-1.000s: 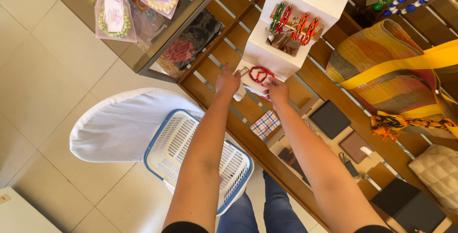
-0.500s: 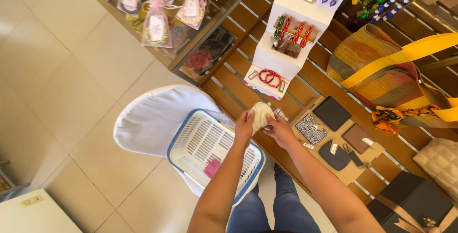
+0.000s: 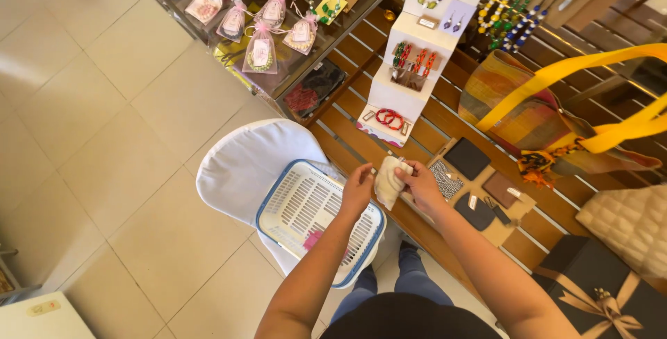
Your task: The person is selecting small merchandise items and jewelry from a display shelf and placing them into a white basket.
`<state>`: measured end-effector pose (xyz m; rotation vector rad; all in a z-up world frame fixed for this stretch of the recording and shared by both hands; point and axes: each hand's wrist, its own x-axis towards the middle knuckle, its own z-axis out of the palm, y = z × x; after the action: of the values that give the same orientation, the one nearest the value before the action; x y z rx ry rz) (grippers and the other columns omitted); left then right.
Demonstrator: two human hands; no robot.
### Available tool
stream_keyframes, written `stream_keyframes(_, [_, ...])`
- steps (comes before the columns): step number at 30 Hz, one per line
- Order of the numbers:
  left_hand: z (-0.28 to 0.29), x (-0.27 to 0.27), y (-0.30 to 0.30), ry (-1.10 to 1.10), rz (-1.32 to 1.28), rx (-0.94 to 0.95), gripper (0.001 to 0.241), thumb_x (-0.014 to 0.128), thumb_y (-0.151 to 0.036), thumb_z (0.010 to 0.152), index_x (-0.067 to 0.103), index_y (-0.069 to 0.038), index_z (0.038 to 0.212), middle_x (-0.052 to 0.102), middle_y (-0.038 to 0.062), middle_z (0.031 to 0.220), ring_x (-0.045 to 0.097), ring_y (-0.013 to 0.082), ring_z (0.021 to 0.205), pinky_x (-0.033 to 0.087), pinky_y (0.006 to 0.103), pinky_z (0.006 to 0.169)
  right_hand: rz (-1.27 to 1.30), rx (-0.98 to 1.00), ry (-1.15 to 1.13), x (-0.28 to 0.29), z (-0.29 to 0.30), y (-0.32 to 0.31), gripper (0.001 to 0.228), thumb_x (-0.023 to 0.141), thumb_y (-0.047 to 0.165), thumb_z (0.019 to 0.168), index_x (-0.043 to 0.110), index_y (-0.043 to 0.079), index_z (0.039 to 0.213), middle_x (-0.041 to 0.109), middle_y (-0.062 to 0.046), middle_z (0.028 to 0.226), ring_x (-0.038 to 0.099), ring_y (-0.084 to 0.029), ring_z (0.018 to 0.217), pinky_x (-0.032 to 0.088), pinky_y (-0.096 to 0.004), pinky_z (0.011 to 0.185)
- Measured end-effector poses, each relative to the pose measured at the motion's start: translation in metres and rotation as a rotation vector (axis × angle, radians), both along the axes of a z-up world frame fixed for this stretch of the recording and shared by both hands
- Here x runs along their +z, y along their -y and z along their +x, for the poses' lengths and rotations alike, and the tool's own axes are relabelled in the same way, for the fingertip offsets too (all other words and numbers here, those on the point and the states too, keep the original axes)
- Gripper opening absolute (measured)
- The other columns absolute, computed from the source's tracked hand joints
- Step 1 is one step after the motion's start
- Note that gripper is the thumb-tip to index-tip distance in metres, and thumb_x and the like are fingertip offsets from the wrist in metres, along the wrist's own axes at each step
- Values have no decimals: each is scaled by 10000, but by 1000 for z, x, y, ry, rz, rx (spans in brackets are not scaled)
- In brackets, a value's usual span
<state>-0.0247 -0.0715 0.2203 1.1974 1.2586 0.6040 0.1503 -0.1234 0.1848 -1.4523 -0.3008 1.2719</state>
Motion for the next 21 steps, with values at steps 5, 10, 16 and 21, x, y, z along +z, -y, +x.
stream_keyframes(5, [2,52,18,19,203,-213,422,577,-285,1011,615,-160,1413,616,200,1344,590,360,1283,459,465,1102,58,15,83,37,-5,30,380,845,155,866,653,103,1189,633,31,864,665,-82,712,616,-246,601])
stream_keyframes(10, [4,77,46,61,133,-376,530,536,-432,1039,525,-157,1492,535,220,1480,482,420,1376,385,520,1160,102,34,77,70,-21,56,330,797,117,896,657,133,1194,632,52,881,667,-54,755,625,-231,635])
stream_keyframes(16, [13,63,65,23,125,-311,488,551,-568,1030,667,-217,1347,706,182,1203,617,387,1225,499,480,1013,147,99,52,104,-9,76,313,724,79,936,636,123,1234,603,24,924,651,-88,789,634,-267,681])
stream_keyframes(21, [40,50,64,-91,236,-251,391,618,-570,982,715,-224,1136,730,155,1083,669,367,1123,524,468,935,211,64,108,96,23,81,369,768,59,899,645,92,1246,629,7,979,644,-88,824,632,-259,697])
